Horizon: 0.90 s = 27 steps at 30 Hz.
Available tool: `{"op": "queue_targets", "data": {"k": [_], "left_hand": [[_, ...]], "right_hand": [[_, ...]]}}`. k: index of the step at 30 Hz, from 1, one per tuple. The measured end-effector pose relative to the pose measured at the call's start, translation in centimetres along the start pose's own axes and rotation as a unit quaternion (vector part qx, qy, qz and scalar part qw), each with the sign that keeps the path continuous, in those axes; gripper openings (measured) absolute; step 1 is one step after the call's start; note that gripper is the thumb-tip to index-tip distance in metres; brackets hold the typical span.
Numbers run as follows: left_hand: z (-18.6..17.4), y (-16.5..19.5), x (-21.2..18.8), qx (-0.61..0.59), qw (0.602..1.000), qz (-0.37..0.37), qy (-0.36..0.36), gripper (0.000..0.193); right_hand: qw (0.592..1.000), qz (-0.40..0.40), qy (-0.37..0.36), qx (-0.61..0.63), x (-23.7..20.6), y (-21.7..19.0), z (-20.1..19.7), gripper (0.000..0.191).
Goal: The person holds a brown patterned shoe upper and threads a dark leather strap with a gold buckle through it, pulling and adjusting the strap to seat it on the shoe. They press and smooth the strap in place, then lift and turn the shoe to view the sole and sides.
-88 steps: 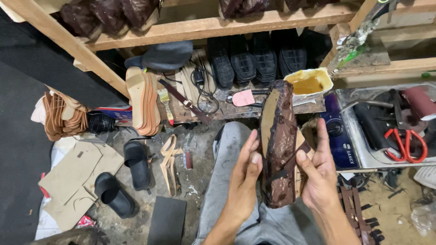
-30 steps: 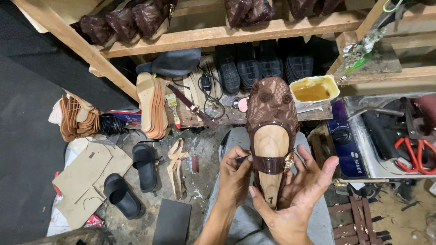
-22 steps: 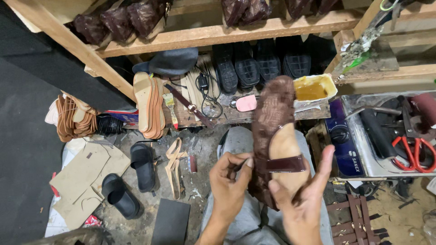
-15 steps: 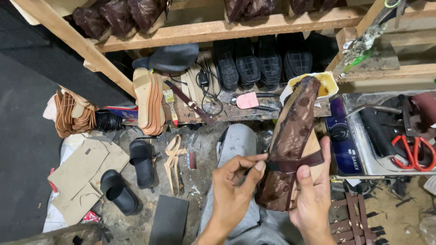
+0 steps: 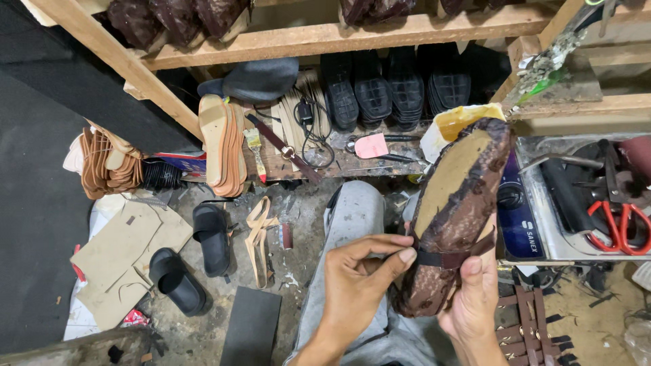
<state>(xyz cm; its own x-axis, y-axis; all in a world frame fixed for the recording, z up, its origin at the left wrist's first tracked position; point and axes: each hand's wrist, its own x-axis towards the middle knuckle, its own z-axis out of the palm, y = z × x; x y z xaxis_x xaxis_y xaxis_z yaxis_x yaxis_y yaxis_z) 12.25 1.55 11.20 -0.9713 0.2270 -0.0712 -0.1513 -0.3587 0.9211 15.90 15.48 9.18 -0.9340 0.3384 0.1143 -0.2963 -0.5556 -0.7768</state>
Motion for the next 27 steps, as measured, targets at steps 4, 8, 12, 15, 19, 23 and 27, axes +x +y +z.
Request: {"op": "queue_targets", "data": {"k": [4,8,12,15,19,23,27], "left_hand": [[0.8,0.1,-0.4,0.033,0.999,0.041,-0.003,0.011],[1.9,0.0,-1.5,0.153,0.983,0.094,0.032,0.013],[3.1,-0.6,-2.2,0.134,0.983,0.121,0.037,0.025],[3.8,-1.0,-2.5,0.110,0.989,0.092,0.043,0.061],[4.1,-1.4,-2.2,0.002,0.999,-0.016,0.042,0.098],[4.0,-1.8,-2.0,-0.142,0.985,-0.091,-0.026,0.109],[4.2,-2.3,-2.1,-0.160,0.980,-0.096,-0.065,0.102]], "right_hand": [[1.000,0.023,0.000,0.008,-0.4,0.6,-1.6,0.102],[0.994,0.089,-0.015,0.062,-0.7,1.6,-4.2,0.104],[0.990,0.120,0.024,0.073,-0.9,2.3,-5.9,0.114],[0.993,0.101,0.058,0.022,-0.9,2.3,-6.1,0.119],[0.993,0.110,0.041,0.025,-0.5,2.1,-5.7,0.123],[0.994,0.096,0.016,0.055,-0.5,2.2,-5.5,0.123],[0.994,0.089,0.049,0.042,-0.5,2.7,-5.2,0.123]]}}
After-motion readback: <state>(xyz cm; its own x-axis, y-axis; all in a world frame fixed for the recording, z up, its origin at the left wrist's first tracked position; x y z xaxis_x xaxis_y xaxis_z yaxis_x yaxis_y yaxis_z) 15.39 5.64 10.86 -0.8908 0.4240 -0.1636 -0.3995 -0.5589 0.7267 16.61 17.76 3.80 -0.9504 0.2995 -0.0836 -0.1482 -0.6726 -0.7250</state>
